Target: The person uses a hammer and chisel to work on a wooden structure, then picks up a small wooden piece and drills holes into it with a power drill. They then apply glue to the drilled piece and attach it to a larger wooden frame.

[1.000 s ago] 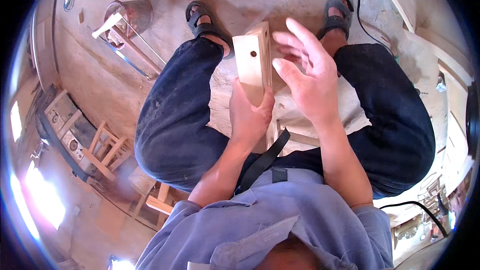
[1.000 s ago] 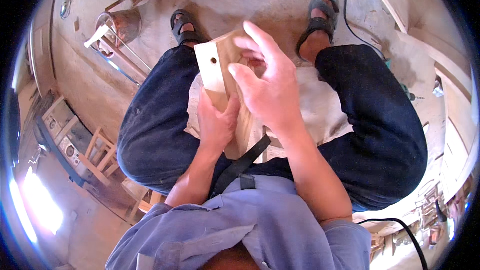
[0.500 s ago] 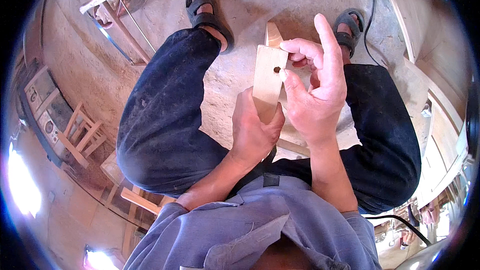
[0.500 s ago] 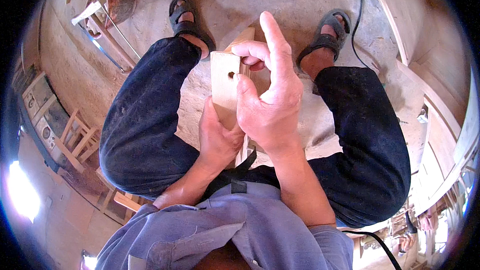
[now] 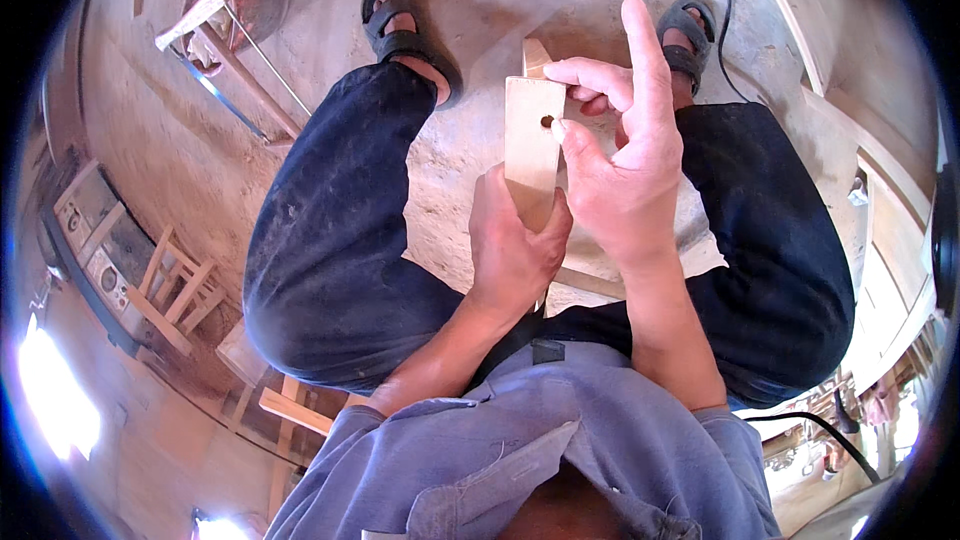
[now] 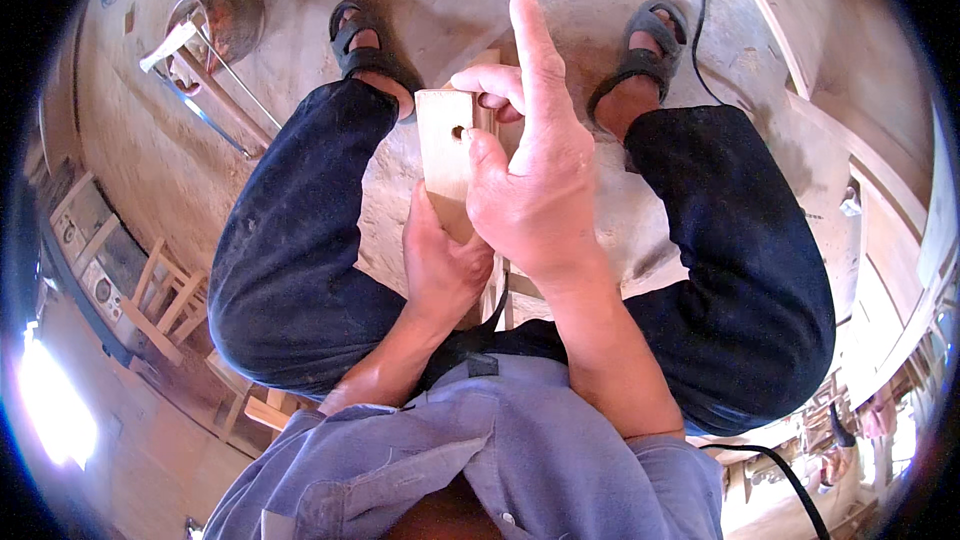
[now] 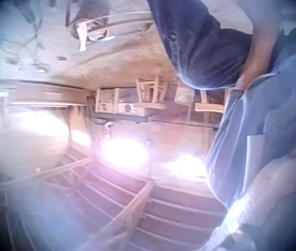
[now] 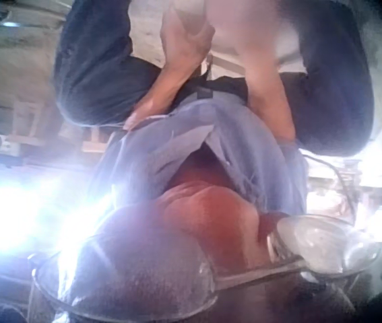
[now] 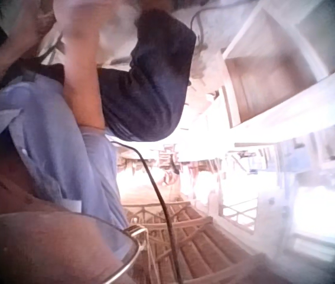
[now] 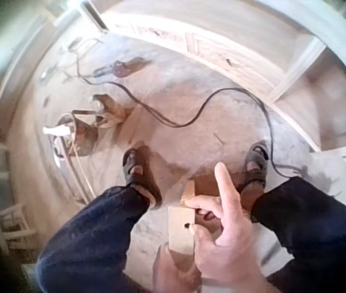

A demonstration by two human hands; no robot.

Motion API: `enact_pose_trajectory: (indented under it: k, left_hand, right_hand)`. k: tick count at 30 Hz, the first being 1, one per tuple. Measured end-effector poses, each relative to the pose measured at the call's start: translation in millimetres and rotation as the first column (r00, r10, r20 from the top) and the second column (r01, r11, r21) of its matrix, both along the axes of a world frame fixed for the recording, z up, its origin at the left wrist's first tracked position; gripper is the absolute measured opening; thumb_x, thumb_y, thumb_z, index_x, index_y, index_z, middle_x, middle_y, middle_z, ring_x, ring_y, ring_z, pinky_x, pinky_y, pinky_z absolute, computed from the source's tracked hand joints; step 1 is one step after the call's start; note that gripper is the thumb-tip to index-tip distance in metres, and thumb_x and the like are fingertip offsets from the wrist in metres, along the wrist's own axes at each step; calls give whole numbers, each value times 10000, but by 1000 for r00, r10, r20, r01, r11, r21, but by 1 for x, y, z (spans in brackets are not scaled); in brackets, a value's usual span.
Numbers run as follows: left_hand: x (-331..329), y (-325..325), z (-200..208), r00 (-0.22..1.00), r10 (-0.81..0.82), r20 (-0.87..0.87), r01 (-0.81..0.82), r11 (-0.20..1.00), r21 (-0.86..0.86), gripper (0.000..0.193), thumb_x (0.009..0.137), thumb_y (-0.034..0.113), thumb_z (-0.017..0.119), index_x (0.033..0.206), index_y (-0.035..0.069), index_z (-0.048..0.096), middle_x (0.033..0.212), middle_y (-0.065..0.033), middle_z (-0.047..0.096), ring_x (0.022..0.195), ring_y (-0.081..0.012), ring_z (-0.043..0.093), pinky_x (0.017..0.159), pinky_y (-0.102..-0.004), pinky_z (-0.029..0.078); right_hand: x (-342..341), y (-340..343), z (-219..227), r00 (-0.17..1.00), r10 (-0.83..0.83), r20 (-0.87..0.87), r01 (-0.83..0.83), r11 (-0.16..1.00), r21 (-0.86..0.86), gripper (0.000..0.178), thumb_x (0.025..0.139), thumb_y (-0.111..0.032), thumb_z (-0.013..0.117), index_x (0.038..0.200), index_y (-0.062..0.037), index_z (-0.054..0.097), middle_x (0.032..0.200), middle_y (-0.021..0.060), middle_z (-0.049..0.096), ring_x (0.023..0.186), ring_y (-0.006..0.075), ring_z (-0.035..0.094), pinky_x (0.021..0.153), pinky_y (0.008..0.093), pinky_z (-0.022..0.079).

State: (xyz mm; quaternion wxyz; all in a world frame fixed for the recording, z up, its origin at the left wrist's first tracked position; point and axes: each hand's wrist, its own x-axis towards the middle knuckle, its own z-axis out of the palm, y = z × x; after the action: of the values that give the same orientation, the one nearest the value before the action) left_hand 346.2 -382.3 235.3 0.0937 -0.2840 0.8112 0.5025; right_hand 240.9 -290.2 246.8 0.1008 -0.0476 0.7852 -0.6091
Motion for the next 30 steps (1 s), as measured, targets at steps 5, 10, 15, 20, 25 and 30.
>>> enact_pose_trajectory:
  k: [5, 10, 15, 20, 25, 30]
  left_hand:
    - [-4, 6, 2, 1000, 3, -6, -3, 1000, -10, 378, 861, 149, 748, 1125, -38, 552, 989, -241, 579, 908, -419, 603, 796, -477, 490]
    - [-4, 6, 6, 1000, 14, -1, -13, 999, 44, 427, 859, 179, 780, 1147, -44, 556, 1027, -234, 594, 957, -387, 624, 826, -441, 501]
    - [-6, 5, 11, 1000, 27, -5, -26, 994, 107, 461, 850, 191, 799, 1164, -45, 558, 1055, -226, 600, 991, -364, 632, 849, -413, 503]
    - [-5, 5, 9, 1000, -8, 10, 7, 999, 42, 451, 846, 187, 798, 1154, -41, 559, 1062, -210, 595, 974, -353, 627, 845, -422, 497]
    - [-5, 5, 12, 1000, 8, 16, -9, 998, 58, 452, 842, 183, 798, 1155, -39, 559, 1057, -209, 598, 972, -356, 626, 846, -425, 494]
    - [-9, 5, 14, 1000, 10, 18, -12, 997, 72, 462, 838, 176, 806, 1168, -37, 561, 1073, -194, 611, 992, -329, 636, 848, -408, 502]
  right_hand:
    - [10, 1, -7, 986, -165, -25, 164, 986, -24, 903, 796, 168, 647, 1573, -4, 220, 1120, 129, 683, 972, 156, 640, 903, 270, 506]
    - [18, -6, -8, 958, -261, 115, 277, 948, -158, 875, 832, 185, 613, 1573, -6, 188, 1154, 157, 676, 1029, 181, 666, 934, 289, 544]
    - [22, -9, -9, 951, -290, 110, 305, 938, -164, 851, 852, 187, 595, 1568, -1, 175, 1156, 177, 684, 1039, 198, 691, 929, 300, 570]
    - [23, -10, -10, 940, -321, 118, 338, 921, -191, 843, 858, 182, 594, 1565, 7, 169, 1147, 183, 688, 1020, 205, 699, 910, 293, 578]
    - [25, -11, -8, 939, -330, 95, 341, 929, -144, 812, 862, 162, 605, 1552, 28, 198, 1135, 201, 704, 1033, 211, 703, 910, 287, 577]
    - [27, -11, -5, 937, -338, 91, 346, 935, -80, 771, 861, 140, 617, 1532, 52, 247, 1135, 223, 713, 1063, 232, 702, 941, 296, 559]
